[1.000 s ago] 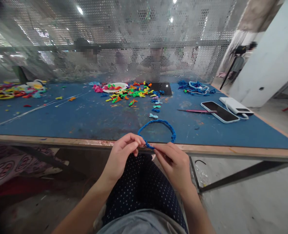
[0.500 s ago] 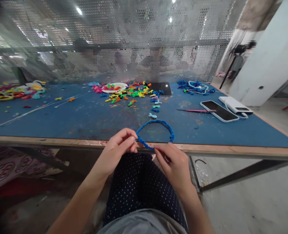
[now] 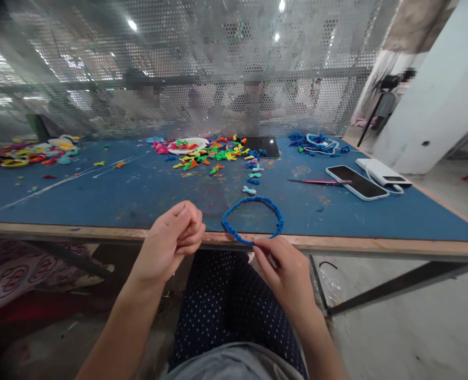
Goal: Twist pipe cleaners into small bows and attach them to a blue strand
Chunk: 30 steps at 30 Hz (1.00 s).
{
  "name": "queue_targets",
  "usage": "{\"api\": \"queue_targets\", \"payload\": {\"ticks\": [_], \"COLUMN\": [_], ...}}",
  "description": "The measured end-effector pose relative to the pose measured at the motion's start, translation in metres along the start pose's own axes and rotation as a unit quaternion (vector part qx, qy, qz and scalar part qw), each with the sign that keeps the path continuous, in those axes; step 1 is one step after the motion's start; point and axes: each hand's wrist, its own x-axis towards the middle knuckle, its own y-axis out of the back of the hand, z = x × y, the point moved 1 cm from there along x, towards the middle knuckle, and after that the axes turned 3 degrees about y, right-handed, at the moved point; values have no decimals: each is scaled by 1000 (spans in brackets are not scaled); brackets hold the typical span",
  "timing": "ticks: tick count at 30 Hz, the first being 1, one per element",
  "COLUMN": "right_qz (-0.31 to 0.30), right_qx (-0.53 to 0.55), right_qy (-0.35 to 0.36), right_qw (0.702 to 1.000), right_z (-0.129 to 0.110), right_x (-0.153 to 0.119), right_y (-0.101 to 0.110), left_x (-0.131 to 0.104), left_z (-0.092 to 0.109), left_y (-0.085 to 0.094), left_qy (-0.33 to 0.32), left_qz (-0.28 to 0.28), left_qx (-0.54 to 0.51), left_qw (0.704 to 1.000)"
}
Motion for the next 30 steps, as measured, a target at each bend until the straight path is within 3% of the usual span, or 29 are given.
{"api": "queue_targets", "payload": {"ticks": [4,9,13,16,22,30], "right_qz": [12,25,17,-4,-28,-12], "right_qx": [4,2,17,18,-85,-170], "right_qy": [-8,-9,-40,-51,29,71], "right_qw": [1000,1000,999,999,996,983], "right_z": [-2,0,0,-3,-2,-2], "right_x": [1,2,0,0,3,11], "right_y": [-2,-4,-4,-5,-11,-10], "left_x": [6,18,22,23,20,9], "left_z": [10,7,12,17,20,33], "left_y": [-17,-31,-36,-39,-43,-39], "left_qy": [-47,61,93,83,84,45], "left_qz": [-65,-133,-130,-126,-125,-113], "left_qx": [-24,-195,-308,-327,-345,-376], "left_qw": [997,970,938,933,926,919]}}
